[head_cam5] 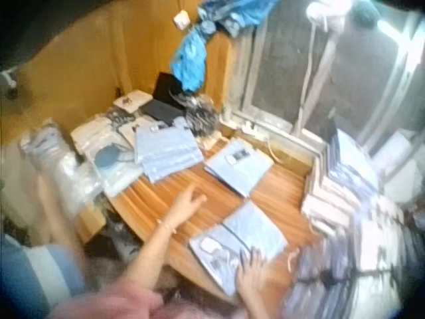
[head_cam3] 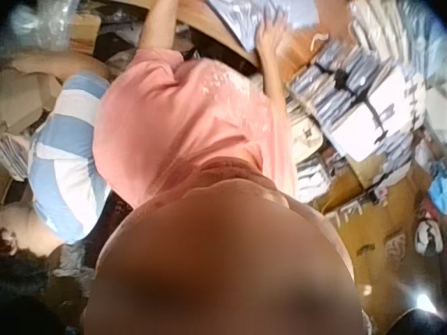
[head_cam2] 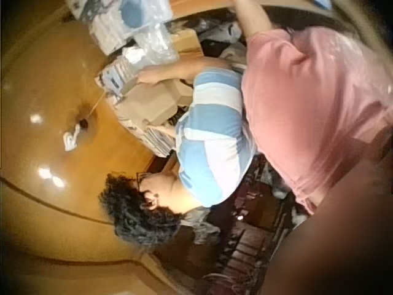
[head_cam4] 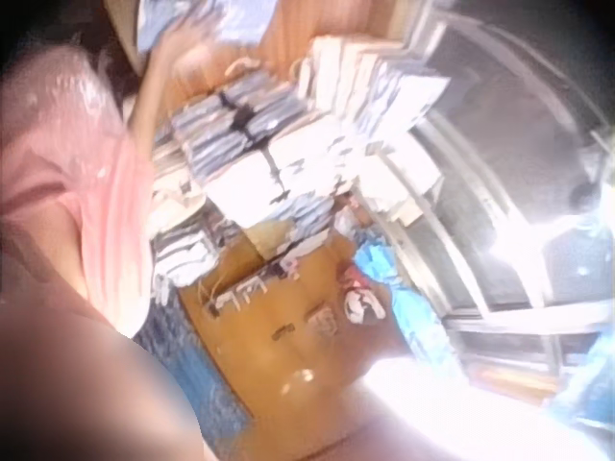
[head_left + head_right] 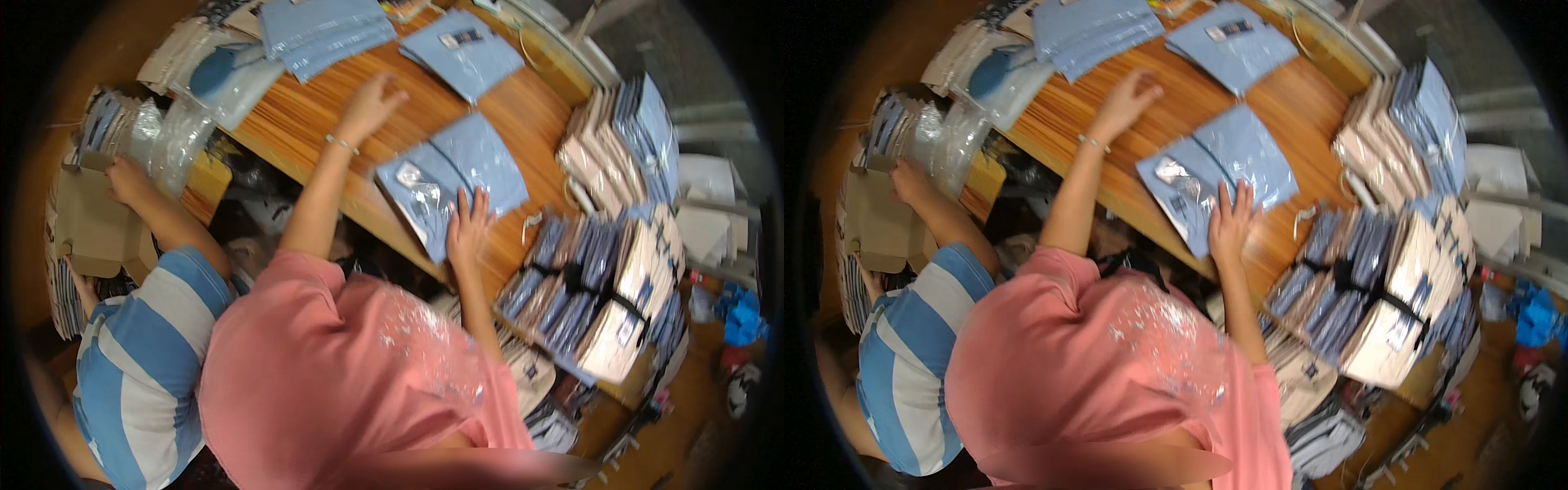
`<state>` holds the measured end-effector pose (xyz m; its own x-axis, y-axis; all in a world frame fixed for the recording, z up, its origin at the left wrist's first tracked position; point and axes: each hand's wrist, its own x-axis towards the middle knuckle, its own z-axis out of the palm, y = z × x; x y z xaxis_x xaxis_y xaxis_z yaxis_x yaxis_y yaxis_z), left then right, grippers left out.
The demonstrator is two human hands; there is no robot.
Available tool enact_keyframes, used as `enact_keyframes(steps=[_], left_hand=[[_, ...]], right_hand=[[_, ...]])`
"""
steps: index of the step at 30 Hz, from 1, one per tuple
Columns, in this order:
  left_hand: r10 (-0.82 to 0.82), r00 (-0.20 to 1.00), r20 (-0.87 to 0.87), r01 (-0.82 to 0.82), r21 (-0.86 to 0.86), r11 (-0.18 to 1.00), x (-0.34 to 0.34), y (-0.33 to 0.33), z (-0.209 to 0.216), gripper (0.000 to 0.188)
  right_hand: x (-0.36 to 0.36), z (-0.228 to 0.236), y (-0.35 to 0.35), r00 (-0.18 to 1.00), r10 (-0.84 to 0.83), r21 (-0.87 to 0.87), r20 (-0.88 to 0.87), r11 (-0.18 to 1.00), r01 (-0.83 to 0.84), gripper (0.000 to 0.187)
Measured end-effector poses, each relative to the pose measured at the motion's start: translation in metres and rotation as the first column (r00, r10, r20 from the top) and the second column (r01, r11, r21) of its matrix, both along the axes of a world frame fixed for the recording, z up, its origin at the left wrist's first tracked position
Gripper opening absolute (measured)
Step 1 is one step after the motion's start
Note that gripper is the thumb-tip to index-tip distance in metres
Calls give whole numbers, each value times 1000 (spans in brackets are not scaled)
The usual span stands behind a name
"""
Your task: The person folds light blue shirts and places them into clear plastic bags. They then secure the bags with rubber bands and stack the packaged shirts on a nearby chair. The process is repeated for multiple shirts.
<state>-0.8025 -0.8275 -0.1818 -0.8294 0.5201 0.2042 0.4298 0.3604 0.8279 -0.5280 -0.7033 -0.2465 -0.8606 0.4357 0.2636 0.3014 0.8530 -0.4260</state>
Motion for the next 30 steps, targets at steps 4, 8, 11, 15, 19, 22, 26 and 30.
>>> enact_keyframes(steps=[4, 8, 11, 15, 19, 22, 26, 30], left_hand=[[56, 998, -12, -54, 112, 992, 38, -31, -4, 36], [251, 954, 166, -256, 13, 966, 104, -74, -41, 41], [159, 937, 311, -118, -145, 982, 156, -94, -47, 51], [199, 934, 297, -172, -116, 978, 177, -97, -49, 54], [206, 948, 244, -178, -132, 975, 171, -105, -67, 49], [134, 906, 402, -137, -21, 990, 169, -106, -75, 42], [-40, 735, 677, -134, 203, 970, 171, -107, -55, 38], [-105, 614, 782, -129, 230, 965, 153, -130, -69, 38]], right_hand=[[17, 25, -39, 994, -28, 129, 101, 992, 14, 43], [41, 40, -53, 981, 179, -54, 81, 983, -175, 37], [34, 39, -40, 966, 247, -39, -81, 967, -250, 35], [23, 33, -36, 948, 296, 2, -118, 954, -298, 39], [26, 18, -38, 932, 351, 138, -86, 931, -338, 44], [27, 17, -36, 925, 369, 142, -96, 924, -354, 44], [32, 14, -38, 930, 366, 299, -17, 890, -345, 45], [37, 17, -37, 920, 391, 176, -26, 908, -381, 47]])
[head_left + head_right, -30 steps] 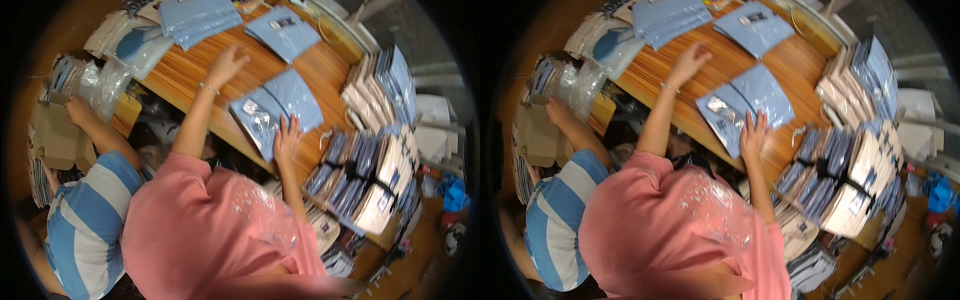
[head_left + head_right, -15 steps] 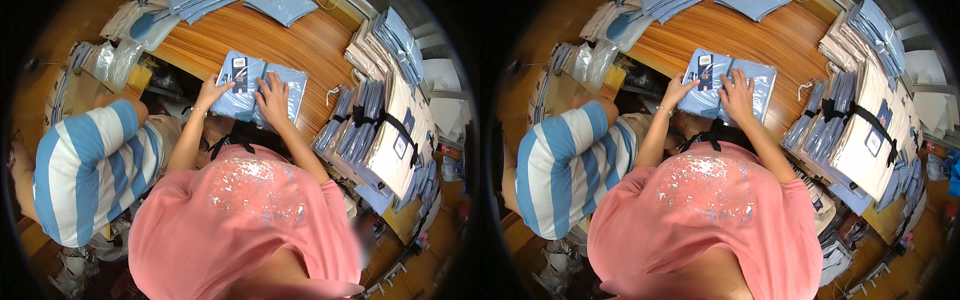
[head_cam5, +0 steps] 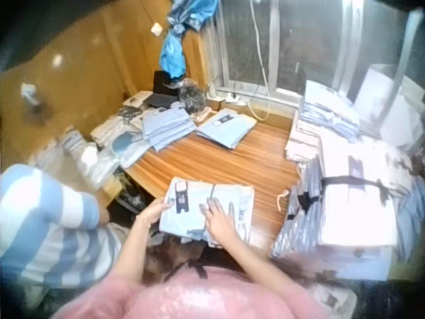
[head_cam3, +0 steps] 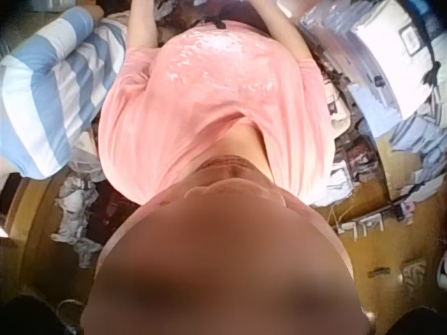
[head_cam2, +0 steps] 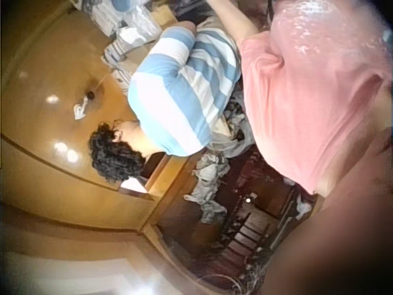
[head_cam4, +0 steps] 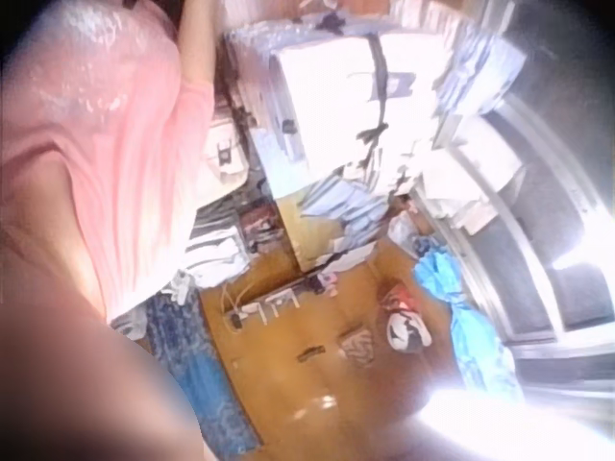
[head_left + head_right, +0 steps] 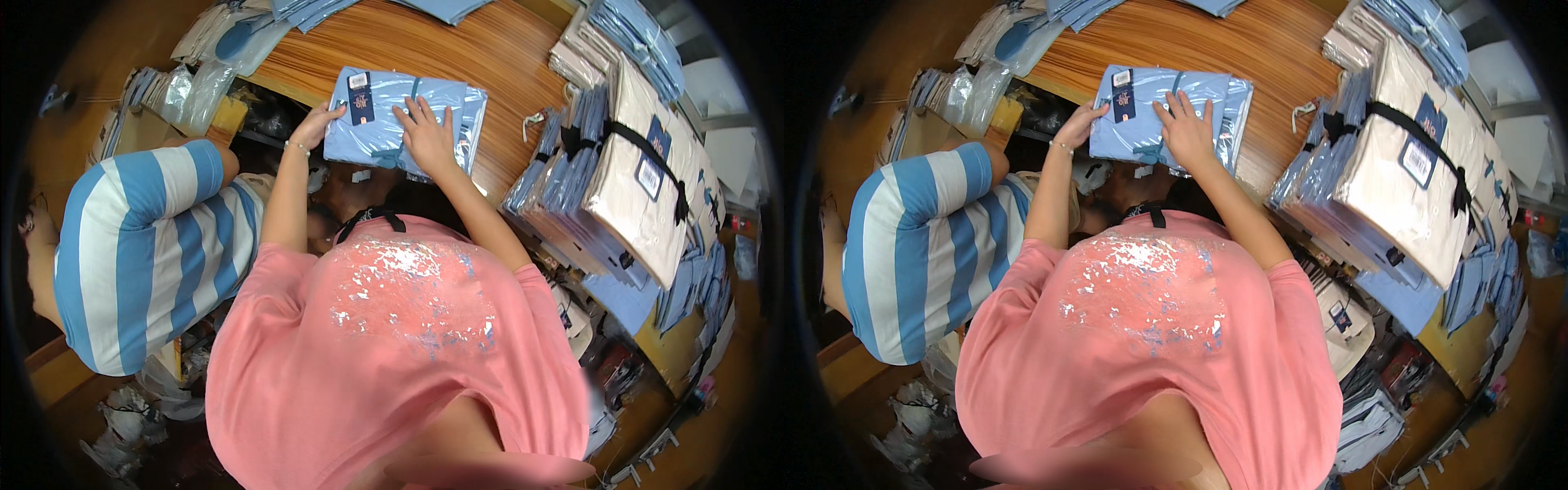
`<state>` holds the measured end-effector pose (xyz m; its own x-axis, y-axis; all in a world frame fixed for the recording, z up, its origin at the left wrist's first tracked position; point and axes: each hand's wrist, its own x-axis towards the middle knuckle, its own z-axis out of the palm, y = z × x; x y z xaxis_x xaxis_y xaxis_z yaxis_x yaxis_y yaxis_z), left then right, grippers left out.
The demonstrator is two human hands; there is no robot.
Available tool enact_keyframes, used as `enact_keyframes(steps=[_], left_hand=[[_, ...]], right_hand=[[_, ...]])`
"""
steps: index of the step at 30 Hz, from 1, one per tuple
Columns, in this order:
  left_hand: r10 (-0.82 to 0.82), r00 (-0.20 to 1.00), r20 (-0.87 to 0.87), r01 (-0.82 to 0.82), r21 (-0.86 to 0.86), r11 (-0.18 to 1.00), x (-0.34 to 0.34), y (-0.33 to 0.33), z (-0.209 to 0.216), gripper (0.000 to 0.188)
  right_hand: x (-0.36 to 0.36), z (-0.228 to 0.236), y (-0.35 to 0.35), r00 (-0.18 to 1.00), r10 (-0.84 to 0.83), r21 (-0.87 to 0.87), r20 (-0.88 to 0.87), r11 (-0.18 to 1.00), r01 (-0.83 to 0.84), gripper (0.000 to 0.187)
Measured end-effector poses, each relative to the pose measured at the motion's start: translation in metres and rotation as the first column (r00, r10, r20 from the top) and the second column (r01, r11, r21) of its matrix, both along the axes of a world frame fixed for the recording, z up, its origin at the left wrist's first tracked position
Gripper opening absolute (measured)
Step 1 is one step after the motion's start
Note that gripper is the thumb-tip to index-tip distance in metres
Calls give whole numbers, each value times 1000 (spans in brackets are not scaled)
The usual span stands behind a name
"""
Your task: The person folds light blue shirts and places them into clear plastic bags. They then secure the bags with rubber bands and stack the packaged shirts on a nearby chair. The process is repeated for multiple shirts.
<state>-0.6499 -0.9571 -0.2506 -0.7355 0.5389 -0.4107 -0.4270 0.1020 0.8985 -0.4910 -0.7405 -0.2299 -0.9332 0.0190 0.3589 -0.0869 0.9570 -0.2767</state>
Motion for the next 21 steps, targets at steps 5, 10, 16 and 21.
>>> enact_keyframes(steps=[5, 10, 16, 21], left_hand=[[-58, 979, -197, -5, -303, 953, -16, 14, 25, 34], [-79, 997, -7, 78, -68, 995, -15, 40, 54, 36], [-278, 956, 98, 249, 238, 939, -34, 58, 49, 44], [-433, 899, 63, 431, 39, 901, -60, 89, 22, 56]], right_hand=[[1, -3, 5, 995, -97, 12, 18, 995, 97, 48], [2, -9, 23, 984, -174, -197, 25, 964, 176, 43], [13, -15, 54, 898, -438, -433, 43, 802, 412, 41], [23, -17, 67, 865, -497, -567, -68, 733, 376, 39]])
